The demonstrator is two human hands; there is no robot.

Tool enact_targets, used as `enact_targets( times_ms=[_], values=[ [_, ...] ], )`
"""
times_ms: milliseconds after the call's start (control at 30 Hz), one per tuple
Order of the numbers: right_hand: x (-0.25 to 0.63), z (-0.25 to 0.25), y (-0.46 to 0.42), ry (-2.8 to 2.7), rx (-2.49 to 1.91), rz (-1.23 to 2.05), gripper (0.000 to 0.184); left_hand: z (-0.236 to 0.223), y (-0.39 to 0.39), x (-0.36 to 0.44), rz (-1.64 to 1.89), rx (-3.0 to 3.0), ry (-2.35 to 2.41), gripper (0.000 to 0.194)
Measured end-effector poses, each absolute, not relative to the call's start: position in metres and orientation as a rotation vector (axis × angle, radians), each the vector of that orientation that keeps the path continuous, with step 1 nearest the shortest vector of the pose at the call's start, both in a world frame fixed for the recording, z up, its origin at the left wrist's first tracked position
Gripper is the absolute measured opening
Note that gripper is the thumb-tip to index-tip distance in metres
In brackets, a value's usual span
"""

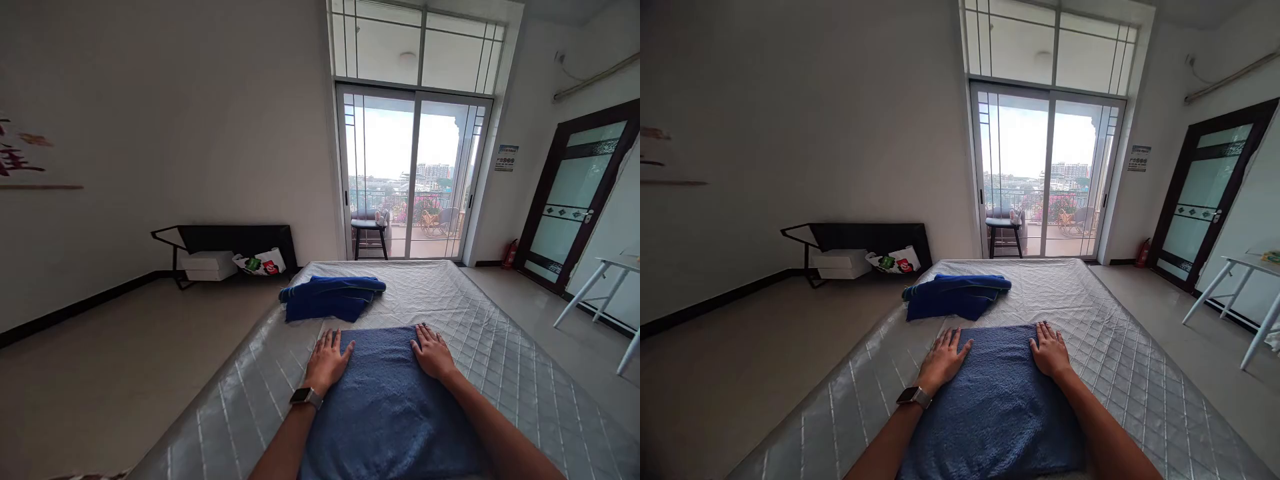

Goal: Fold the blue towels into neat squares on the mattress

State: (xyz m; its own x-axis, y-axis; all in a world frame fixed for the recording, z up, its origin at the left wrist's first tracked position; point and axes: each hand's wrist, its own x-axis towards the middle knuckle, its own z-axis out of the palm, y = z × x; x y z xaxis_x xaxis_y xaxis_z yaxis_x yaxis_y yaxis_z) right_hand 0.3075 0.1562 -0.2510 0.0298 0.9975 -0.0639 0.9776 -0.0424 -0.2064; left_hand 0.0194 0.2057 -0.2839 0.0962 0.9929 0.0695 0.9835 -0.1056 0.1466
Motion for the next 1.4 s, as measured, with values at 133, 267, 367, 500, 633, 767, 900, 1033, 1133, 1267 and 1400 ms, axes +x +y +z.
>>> enact_targets(
  times_ms=[133,267,367,500,633,767,900,1033,1133,1267,1400],
  values=[
    [0.308,-0.255,0.159,-2.112,-2.186,0.272,0.066,-0.278,0.202,0.023,0.247,2.245,2.055,0.083],
    [0.310,-0.252,0.158,-2.131,-2.206,0.225,0.067,-0.267,0.194,0.026,0.226,2.208,2.037,0.085],
    [0.312,-0.249,0.150,-2.146,-2.171,0.164,0.065,-0.264,0.192,0.026,0.210,2.225,2.044,0.084],
    [0.312,-0.250,0.136,-2.146,-2.135,0.226,0.065,-0.267,0.195,0.025,0.174,2.244,2.042,0.085],
    [0.308,-0.251,0.127,-2.093,-2.125,0.330,0.069,-0.278,0.203,0.022,0.163,2.276,2.053,0.085],
    [0.305,-0.247,0.124,-2.076,-2.105,0.351,0.069,-0.292,0.217,0.007,0.198,2.328,2.042,0.079],
    [0.304,-0.248,0.125,-2.043,-2.093,0.368,0.069,-0.291,0.225,-0.002,0.294,2.325,2.072,0.076],
    [0.304,-0.251,0.127,-2.020,-2.068,0.398,0.068,-0.274,0.204,0.046,0.254,2.467,1.771,0.070],
    [0.305,-0.253,0.128,-2.026,-2.046,0.409,0.068,-0.271,0.181,0.111,0.302,2.676,1.538,0.065],
    [0.309,-0.262,0.132,-2.087,-1.997,0.378,0.064,-0.290,0.168,0.173,0.349,2.869,1.411,0.055],
    [0.311,-0.273,0.137,-2.093,-1.949,0.345,0.064,-0.313,0.174,0.173,0.351,3.030,1.350,0.046]
  ],
)
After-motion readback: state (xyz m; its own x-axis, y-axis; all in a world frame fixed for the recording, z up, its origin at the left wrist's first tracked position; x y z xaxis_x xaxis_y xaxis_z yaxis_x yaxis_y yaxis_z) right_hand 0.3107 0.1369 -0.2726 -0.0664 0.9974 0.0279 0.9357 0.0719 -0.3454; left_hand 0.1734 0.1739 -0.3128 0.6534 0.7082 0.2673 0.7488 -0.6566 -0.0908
